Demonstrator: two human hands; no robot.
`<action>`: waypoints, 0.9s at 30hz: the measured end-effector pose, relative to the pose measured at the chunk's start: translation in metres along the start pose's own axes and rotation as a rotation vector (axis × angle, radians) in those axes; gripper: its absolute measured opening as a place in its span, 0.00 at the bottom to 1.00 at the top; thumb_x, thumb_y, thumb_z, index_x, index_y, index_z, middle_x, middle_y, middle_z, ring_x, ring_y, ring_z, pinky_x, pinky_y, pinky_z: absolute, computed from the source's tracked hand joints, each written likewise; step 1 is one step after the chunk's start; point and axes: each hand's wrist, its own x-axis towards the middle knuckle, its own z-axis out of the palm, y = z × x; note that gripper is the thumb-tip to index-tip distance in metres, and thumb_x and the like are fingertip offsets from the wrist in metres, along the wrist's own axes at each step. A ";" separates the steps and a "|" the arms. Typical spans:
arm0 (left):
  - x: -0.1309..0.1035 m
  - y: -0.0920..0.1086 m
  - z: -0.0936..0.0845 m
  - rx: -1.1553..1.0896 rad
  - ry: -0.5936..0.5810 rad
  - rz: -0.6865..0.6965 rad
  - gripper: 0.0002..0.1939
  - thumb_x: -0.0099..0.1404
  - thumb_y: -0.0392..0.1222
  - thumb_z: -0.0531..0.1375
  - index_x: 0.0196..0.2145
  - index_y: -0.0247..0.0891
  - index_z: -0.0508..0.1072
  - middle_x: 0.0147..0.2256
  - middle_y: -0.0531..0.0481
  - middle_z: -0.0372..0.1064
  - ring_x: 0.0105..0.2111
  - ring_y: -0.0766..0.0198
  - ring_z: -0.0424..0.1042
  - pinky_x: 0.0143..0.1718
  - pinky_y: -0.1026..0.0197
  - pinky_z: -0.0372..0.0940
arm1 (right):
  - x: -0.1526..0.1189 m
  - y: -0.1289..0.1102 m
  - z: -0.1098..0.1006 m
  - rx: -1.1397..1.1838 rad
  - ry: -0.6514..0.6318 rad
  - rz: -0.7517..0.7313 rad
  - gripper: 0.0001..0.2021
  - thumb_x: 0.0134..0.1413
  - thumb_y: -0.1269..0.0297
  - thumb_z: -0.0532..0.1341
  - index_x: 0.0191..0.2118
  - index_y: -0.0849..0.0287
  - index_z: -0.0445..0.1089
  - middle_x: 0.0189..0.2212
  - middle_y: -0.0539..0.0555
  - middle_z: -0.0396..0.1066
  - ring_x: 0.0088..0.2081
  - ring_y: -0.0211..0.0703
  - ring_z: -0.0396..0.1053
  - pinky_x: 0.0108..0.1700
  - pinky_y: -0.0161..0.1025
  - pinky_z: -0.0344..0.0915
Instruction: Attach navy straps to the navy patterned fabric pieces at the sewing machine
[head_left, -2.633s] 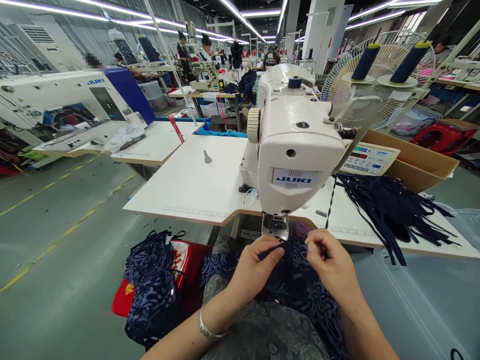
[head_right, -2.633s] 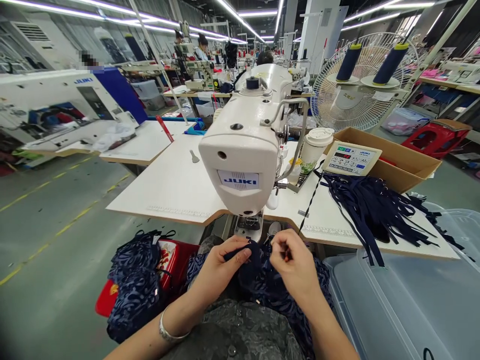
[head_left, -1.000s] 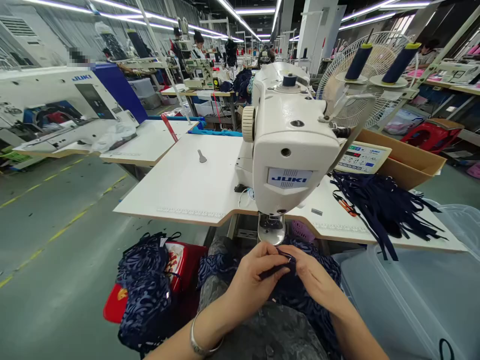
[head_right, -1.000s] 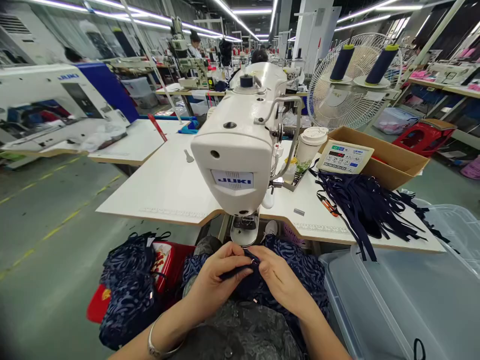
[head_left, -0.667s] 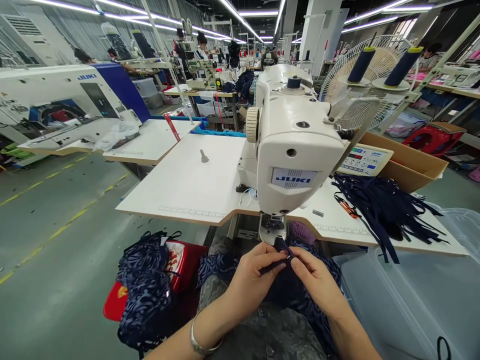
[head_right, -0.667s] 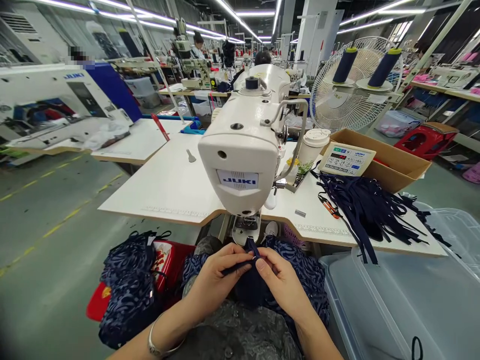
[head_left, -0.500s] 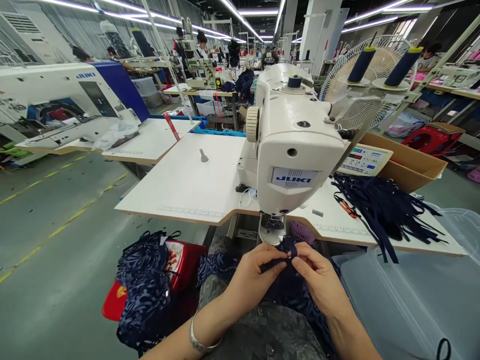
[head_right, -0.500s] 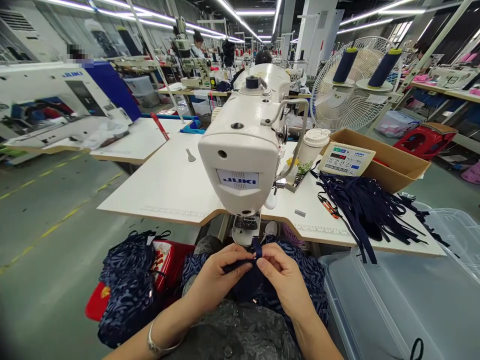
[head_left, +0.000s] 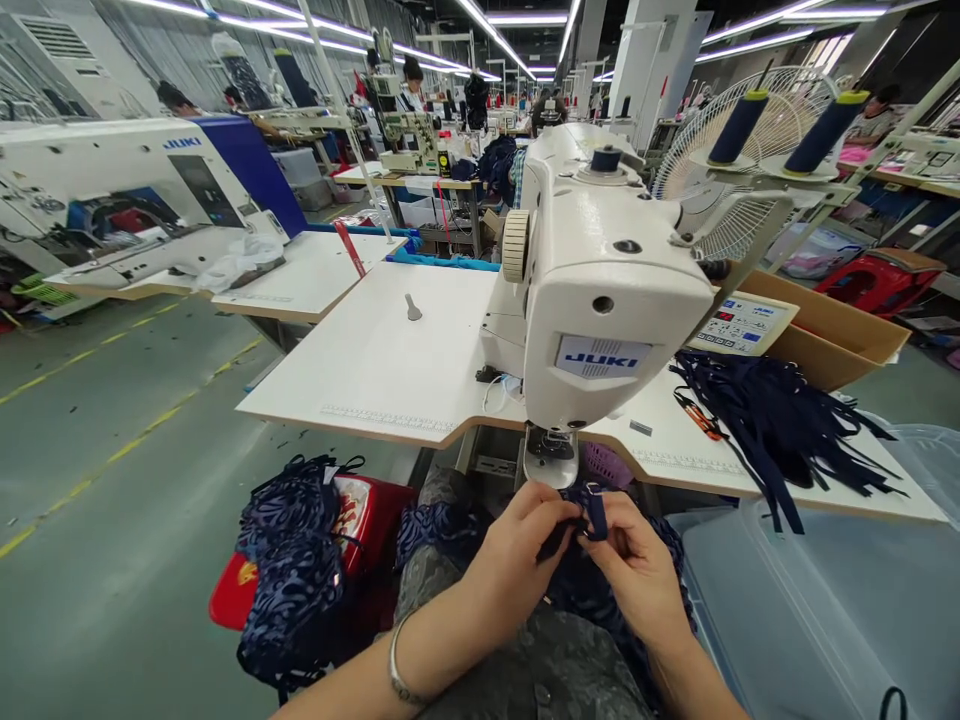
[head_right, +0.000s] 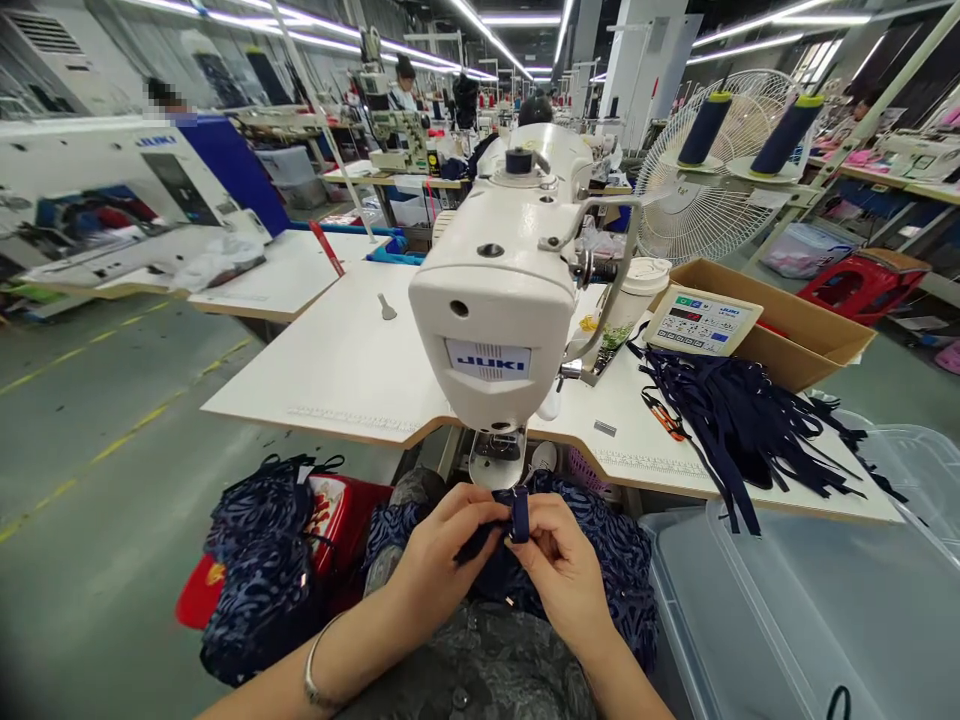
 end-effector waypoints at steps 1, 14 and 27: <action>-0.001 0.000 0.001 0.020 0.019 0.034 0.11 0.67 0.27 0.55 0.45 0.36 0.71 0.38 0.48 0.66 0.38 0.66 0.72 0.40 0.68 0.69 | -0.001 0.003 0.000 0.001 0.018 -0.012 0.02 0.58 0.65 0.64 0.35 0.49 0.72 0.33 0.47 0.70 0.35 0.38 0.70 0.35 0.31 0.68; -0.012 -0.004 0.006 0.095 0.084 0.141 0.12 0.70 0.31 0.53 0.50 0.34 0.68 0.42 0.43 0.65 0.43 0.64 0.71 0.47 0.66 0.70 | -0.010 0.016 0.003 -0.043 0.105 -0.167 0.07 0.64 0.62 0.60 0.33 0.50 0.71 0.32 0.49 0.71 0.35 0.40 0.70 0.37 0.36 0.70; -0.007 -0.014 -0.004 0.406 0.116 0.463 0.12 0.69 0.29 0.53 0.47 0.30 0.72 0.38 0.38 0.74 0.32 0.60 0.71 0.29 0.58 0.71 | -0.006 0.013 -0.006 -0.079 0.087 -0.204 0.06 0.64 0.67 0.55 0.41 0.51 0.68 0.35 0.52 0.66 0.37 0.45 0.68 0.37 0.42 0.70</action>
